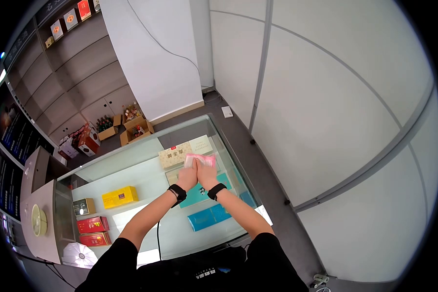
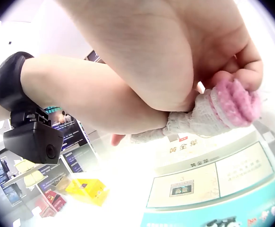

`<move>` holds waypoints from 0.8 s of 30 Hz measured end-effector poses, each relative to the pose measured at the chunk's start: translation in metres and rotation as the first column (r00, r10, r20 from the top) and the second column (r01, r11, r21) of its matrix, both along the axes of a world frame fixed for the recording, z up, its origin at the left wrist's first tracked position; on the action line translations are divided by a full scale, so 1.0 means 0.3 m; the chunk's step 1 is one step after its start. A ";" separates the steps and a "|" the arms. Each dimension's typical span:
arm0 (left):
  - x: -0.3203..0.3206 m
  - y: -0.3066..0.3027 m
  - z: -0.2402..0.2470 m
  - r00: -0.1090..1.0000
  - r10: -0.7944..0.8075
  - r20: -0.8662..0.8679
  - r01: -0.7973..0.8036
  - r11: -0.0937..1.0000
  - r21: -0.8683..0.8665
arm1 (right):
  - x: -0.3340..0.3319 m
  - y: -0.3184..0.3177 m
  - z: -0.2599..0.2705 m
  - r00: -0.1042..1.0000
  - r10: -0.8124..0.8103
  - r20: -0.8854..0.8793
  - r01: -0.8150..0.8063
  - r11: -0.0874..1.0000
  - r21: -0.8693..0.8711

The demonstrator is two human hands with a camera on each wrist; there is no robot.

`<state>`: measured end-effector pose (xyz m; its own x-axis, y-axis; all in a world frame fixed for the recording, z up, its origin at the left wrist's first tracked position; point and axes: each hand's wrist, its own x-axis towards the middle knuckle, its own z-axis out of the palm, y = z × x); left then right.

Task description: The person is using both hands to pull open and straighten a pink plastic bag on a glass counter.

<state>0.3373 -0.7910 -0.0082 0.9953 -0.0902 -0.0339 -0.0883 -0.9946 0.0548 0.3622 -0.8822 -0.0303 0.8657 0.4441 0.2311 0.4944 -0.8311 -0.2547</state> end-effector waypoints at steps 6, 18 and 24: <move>0.006 0.021 -0.014 0.999 -0.046 -0.016 0.046 0.999 0.028 | -0.003 0.006 0.006 0.999 -0.009 -0.052 0.008 0.999 -0.032; -0.007 0.053 -0.013 0.999 -0.047 0.023 0.047 0.999 0.015 | -0.007 -0.003 0.016 0.992 0.067 -0.103 -0.065 0.998 0.021; 0.033 0.042 -0.032 0.998 -0.038 0.042 0.040 0.998 -0.043 | 0.044 0.023 -0.030 0.997 0.076 0.004 -0.076 0.992 0.103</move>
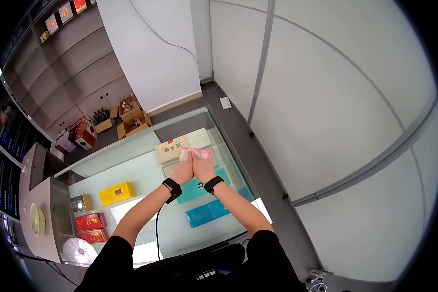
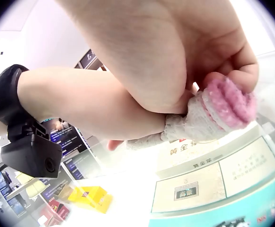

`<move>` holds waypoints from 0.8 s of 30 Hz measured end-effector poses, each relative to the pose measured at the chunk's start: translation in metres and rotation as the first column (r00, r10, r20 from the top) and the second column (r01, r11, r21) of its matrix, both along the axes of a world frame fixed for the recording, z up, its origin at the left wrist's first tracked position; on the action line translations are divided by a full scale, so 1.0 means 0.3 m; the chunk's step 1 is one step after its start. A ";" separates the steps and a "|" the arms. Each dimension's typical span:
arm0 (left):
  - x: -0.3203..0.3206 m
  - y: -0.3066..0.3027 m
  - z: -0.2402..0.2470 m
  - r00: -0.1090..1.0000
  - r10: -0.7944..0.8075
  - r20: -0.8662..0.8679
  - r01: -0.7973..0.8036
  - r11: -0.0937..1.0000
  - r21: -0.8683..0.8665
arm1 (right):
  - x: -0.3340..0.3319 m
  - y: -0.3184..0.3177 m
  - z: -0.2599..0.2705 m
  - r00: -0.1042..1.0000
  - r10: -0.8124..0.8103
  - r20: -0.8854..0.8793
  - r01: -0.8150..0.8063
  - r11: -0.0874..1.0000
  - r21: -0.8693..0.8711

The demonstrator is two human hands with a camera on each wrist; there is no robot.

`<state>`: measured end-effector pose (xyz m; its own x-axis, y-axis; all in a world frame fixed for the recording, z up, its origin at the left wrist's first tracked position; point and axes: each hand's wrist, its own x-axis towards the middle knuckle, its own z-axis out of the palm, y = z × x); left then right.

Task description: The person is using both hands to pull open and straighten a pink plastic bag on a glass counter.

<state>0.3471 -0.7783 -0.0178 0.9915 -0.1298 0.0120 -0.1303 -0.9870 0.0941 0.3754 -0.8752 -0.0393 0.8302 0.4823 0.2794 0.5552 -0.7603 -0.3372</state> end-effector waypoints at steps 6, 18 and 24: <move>0.089 0.015 0.029 0.997 0.062 -0.040 -0.060 0.998 0.033 | 0.093 0.042 0.028 0.994 -0.050 -0.098 0.047 0.998 -0.029; 0.274 0.088 0.009 0.993 0.120 0.011 -0.120 0.992 0.049 | 0.285 0.149 0.027 0.961 -0.204 -0.187 0.166 0.966 -0.200; 0.327 0.116 0.024 0.991 0.114 0.076 -0.117 0.992 0.046 | 0.349 0.183 0.045 0.950 -0.226 -0.214 0.175 0.957 -0.233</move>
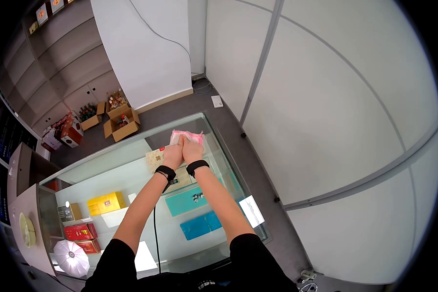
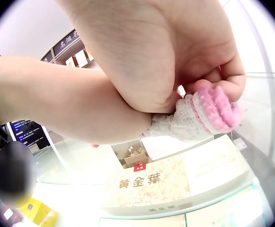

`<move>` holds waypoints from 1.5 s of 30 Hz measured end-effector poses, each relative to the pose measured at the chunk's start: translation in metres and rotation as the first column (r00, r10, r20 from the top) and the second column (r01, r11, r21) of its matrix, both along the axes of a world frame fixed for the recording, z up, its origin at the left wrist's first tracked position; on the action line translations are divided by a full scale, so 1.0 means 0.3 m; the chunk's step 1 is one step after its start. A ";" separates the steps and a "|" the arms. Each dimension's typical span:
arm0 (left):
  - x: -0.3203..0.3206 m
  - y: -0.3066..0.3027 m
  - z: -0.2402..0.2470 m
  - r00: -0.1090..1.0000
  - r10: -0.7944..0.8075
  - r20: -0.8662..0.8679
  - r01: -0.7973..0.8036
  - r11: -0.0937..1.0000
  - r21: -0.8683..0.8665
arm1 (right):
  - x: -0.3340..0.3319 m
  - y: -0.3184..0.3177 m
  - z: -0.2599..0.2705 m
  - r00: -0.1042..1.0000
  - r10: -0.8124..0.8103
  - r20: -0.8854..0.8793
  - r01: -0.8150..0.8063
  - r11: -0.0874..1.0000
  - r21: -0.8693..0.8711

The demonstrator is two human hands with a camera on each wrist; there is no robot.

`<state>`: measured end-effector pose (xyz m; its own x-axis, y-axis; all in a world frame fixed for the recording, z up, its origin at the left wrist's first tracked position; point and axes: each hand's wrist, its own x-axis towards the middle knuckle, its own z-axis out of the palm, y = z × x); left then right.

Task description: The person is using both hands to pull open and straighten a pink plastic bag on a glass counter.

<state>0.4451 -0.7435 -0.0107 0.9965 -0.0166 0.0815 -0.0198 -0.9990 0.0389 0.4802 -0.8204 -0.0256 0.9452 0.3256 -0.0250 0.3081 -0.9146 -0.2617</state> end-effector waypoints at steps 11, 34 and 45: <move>0.094 0.051 -0.023 0.996 0.045 0.078 -0.042 0.998 -0.044 | 0.091 0.044 0.014 0.997 0.041 0.059 -0.039 0.998 -0.050; 0.172 0.093 -0.047 0.984 0.057 0.168 -0.053 0.998 -0.029 | 0.174 0.088 0.001 0.997 0.031 0.065 -0.029 0.999 -0.040; 0.219 0.115 -0.061 0.983 0.070 0.172 -0.062 0.997 -0.052 | 0.206 0.105 0.008 0.997 0.021 0.075 -0.019 1.000 -0.018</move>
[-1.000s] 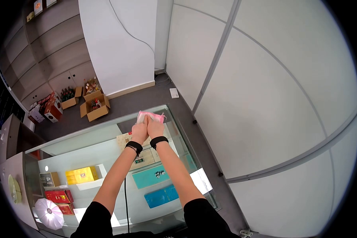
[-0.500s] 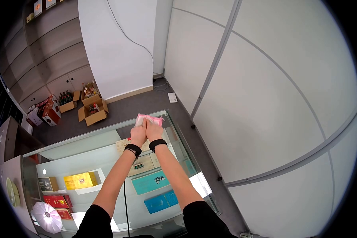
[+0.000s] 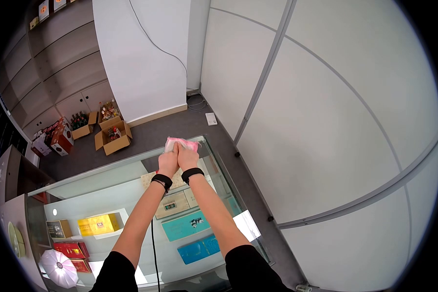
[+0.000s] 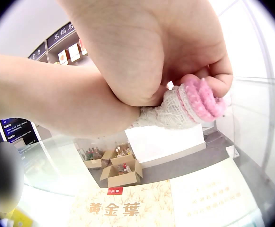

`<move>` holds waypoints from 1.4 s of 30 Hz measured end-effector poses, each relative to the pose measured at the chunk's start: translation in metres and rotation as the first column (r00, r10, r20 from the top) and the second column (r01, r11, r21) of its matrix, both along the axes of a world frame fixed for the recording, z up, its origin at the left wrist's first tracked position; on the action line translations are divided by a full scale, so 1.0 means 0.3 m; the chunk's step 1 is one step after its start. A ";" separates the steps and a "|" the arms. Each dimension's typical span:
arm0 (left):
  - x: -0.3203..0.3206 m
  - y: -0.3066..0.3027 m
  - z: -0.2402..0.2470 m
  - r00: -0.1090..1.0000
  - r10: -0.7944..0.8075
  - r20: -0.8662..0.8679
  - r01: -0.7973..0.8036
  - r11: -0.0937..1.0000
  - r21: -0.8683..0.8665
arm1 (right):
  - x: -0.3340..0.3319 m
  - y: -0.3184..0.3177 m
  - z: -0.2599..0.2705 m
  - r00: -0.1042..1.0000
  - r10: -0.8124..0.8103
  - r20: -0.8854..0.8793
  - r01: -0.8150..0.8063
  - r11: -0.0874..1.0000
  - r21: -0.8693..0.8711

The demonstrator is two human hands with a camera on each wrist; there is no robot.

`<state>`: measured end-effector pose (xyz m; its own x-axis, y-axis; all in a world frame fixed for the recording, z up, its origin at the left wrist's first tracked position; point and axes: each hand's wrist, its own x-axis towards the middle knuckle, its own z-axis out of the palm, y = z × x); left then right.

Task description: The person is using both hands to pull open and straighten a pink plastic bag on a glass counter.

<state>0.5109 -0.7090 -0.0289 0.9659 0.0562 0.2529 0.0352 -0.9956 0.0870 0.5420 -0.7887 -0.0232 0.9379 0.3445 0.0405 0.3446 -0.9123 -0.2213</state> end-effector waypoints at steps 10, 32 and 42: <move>-0.030 -0.003 0.006 0.998 0.027 -0.054 -0.029 0.999 -0.037 | -0.028 -0.014 0.003 0.998 0.048 0.035 -0.049 0.998 0.027; -1.081 -0.294 0.058 0.917 -0.292 -0.271 0.227 0.942 -0.247 | -1.039 -0.465 0.054 0.910 0.415 -0.010 -0.412 0.906 0.093; -1.393 -0.389 0.136 0.765 -0.529 -0.368 0.412 0.840 -0.352 | -1.354 -0.624 0.074 0.900 0.430 -0.075 -0.411 0.892 0.188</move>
